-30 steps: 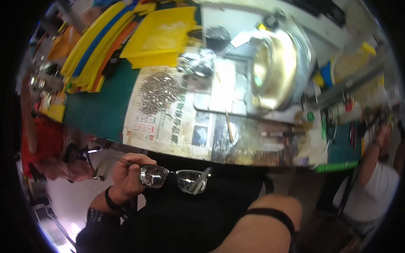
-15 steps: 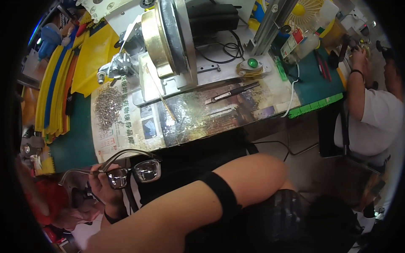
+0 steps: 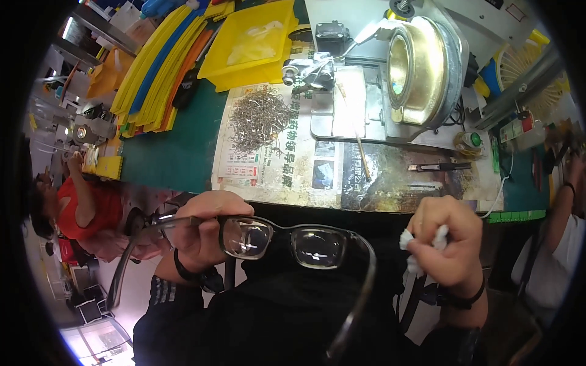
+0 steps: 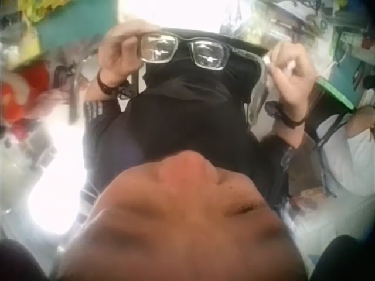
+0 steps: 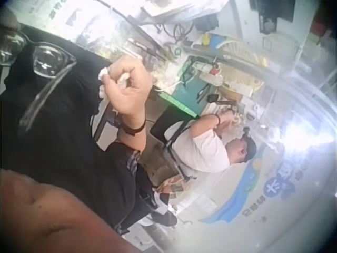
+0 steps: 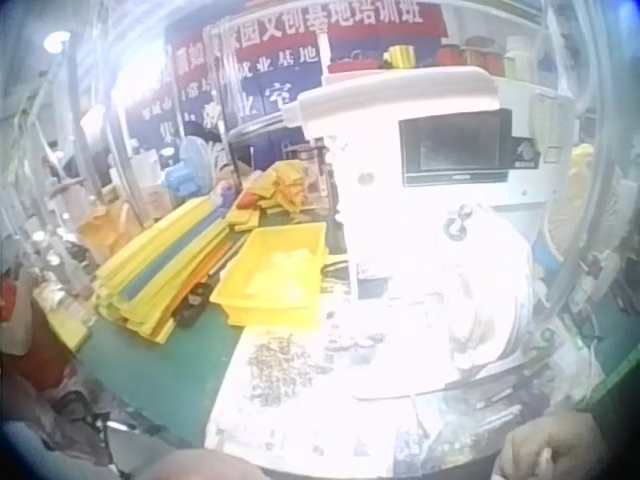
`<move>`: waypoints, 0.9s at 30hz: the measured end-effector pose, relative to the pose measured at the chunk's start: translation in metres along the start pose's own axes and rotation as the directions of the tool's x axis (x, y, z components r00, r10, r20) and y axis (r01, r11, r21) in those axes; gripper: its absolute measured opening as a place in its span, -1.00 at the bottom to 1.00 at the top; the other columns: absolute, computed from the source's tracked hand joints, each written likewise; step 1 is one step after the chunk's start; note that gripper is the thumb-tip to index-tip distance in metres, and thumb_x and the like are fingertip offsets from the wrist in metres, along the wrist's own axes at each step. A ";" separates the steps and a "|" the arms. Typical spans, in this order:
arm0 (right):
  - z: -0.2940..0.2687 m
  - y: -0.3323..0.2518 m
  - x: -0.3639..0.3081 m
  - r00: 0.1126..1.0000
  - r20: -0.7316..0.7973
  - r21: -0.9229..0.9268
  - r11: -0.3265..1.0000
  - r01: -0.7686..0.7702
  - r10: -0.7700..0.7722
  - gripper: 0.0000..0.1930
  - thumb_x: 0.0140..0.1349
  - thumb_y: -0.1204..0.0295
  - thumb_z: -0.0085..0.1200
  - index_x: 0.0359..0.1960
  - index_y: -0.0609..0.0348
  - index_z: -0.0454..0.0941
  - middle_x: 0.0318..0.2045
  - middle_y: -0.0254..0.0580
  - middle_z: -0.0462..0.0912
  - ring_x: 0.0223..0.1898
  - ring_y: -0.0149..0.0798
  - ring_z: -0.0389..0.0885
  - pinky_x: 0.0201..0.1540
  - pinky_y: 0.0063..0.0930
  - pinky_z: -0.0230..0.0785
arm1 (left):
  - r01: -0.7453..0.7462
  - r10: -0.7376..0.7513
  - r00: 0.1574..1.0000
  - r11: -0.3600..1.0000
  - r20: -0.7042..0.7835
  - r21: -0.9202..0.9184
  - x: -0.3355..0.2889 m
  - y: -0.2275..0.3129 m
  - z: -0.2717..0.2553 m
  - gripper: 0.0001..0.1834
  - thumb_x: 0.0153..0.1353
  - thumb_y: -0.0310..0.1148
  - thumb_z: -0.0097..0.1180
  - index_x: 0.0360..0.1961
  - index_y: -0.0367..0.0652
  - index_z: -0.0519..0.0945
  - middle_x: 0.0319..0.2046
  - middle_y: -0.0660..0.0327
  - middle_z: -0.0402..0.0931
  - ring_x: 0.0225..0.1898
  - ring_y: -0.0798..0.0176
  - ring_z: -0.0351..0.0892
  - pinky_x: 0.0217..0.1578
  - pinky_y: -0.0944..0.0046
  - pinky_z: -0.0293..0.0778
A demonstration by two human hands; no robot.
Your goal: The person is assembling small electronic components, specifically attaching wires or small parts using a specialized machine and adhesive.
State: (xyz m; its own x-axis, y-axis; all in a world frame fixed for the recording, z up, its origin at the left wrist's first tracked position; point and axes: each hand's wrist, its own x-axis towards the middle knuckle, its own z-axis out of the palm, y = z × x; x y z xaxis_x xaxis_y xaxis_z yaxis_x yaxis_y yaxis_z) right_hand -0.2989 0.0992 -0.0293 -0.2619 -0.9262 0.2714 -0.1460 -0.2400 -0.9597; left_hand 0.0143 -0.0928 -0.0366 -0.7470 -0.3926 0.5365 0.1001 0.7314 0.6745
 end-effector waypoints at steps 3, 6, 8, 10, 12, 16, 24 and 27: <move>0.008 -0.008 0.008 0.997 0.077 -0.108 0.994 -0.021 0.029 -0.69 -0.07 0.55 0.45 -0.29 0.17 0.60 -0.61 -0.34 0.44 -0.59 -0.34 0.43 -0.46 -0.54 0.27 | -0.102 0.102 0.995 0.994 -0.015 -0.041 0.009 0.002 0.007 -0.80 0.44 -0.42 0.04 0.04 -0.12 0.49 -0.17 0.03 0.71 -0.28 -0.05 0.74 -0.27 0.10 0.66; 0.020 -0.014 0.021 0.907 0.322 -0.254 0.897 0.361 -0.273 -0.72 0.05 0.41 0.48 -0.25 0.16 0.63 -0.55 -0.22 0.57 -0.57 -0.24 0.52 -0.53 -0.46 0.31 | -0.144 0.143 0.990 0.989 -0.013 -0.046 0.013 0.007 0.009 -0.78 0.46 -0.39 0.02 0.09 -0.07 0.45 -0.16 0.04 0.72 -0.25 -0.04 0.74 -0.28 0.07 0.65; 0.023 -0.011 0.019 0.907 0.288 -0.247 0.891 0.381 -0.307 -0.74 0.07 0.40 0.46 -0.26 0.15 0.63 -0.53 -0.21 0.59 -0.57 -0.22 0.54 -0.53 -0.44 0.33 | -0.161 0.158 0.986 0.984 -0.048 -0.076 0.012 0.007 0.012 -0.77 0.47 -0.37 0.01 0.10 -0.07 0.44 -0.15 0.04 0.71 -0.25 -0.04 0.74 -0.28 0.07 0.65; 0.024 -0.013 0.020 0.898 0.264 -0.268 0.867 0.420 -0.353 -0.78 0.13 0.40 0.41 -0.28 0.12 0.61 -0.50 -0.18 0.63 -0.55 -0.18 0.60 -0.53 -0.41 0.36 | -0.213 0.205 0.975 0.972 -0.082 -0.096 0.019 0.013 0.008 -0.76 0.48 -0.31 -0.01 0.11 -0.07 0.44 -0.14 0.03 0.72 -0.25 -0.04 0.74 -0.28 0.07 0.65; 0.026 -0.028 0.022 0.881 0.265 -0.249 0.855 0.454 -0.391 -0.77 0.14 0.40 0.40 -0.25 0.11 0.59 -0.48 -0.16 0.63 -0.54 -0.16 0.61 -0.53 -0.38 0.38 | -0.242 0.230 0.967 0.964 -0.108 -0.112 0.026 0.027 0.002 -0.74 0.49 -0.27 -0.02 0.12 -0.05 0.44 -0.14 0.05 0.71 -0.26 -0.01 0.73 -0.28 0.07 0.63; 0.019 -0.051 0.028 0.794 0.312 -0.059 0.823 0.564 -0.522 -0.75 0.21 0.41 0.34 -0.15 0.08 0.53 -0.42 -0.12 0.66 -0.50 -0.14 0.66 -0.50 -0.31 0.45 | -0.390 0.357 0.910 0.909 -0.211 -0.148 0.037 0.054 -0.011 -0.67 0.49 -0.10 -0.05 0.17 0.05 0.47 -0.15 0.12 0.68 -0.30 0.09 0.68 -0.31 0.11 0.56; 0.000 -0.111 0.017 0.604 0.770 0.034 0.958 0.283 -0.205 -0.72 0.26 0.19 0.11 -0.27 0.18 0.47 -0.45 -0.09 0.53 -0.52 -0.13 0.52 -0.56 -0.27 0.37 | -0.551 0.465 0.763 0.831 -0.448 -0.075 0.033 0.054 -0.016 -0.59 0.49 0.04 -0.08 0.21 0.12 0.48 -0.14 0.17 0.65 -0.29 0.18 0.65 -0.27 0.14 0.50; 0.032 -0.124 0.018 0.903 0.337 -0.207 0.915 0.346 -0.265 -0.74 0.27 0.36 0.01 -0.08 0.25 0.42 -0.33 0.02 0.53 -0.45 -0.10 0.47 -0.48 -0.19 0.41 | -0.586 0.502 0.682 0.810 -0.532 0.013 0.035 0.047 -0.018 -0.58 0.50 0.04 -0.08 0.22 0.11 0.48 -0.13 0.16 0.65 -0.26 0.19 0.64 -0.24 0.13 0.49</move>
State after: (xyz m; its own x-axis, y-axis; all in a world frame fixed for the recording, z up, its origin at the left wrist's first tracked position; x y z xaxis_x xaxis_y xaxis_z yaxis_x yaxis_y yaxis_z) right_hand -0.2550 0.1030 0.0919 0.1236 -0.8711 0.4753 -0.4216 -0.4797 -0.7695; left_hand 0.0045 -0.0827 0.0231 -0.1095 -0.1969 0.9743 0.5106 0.8299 0.2251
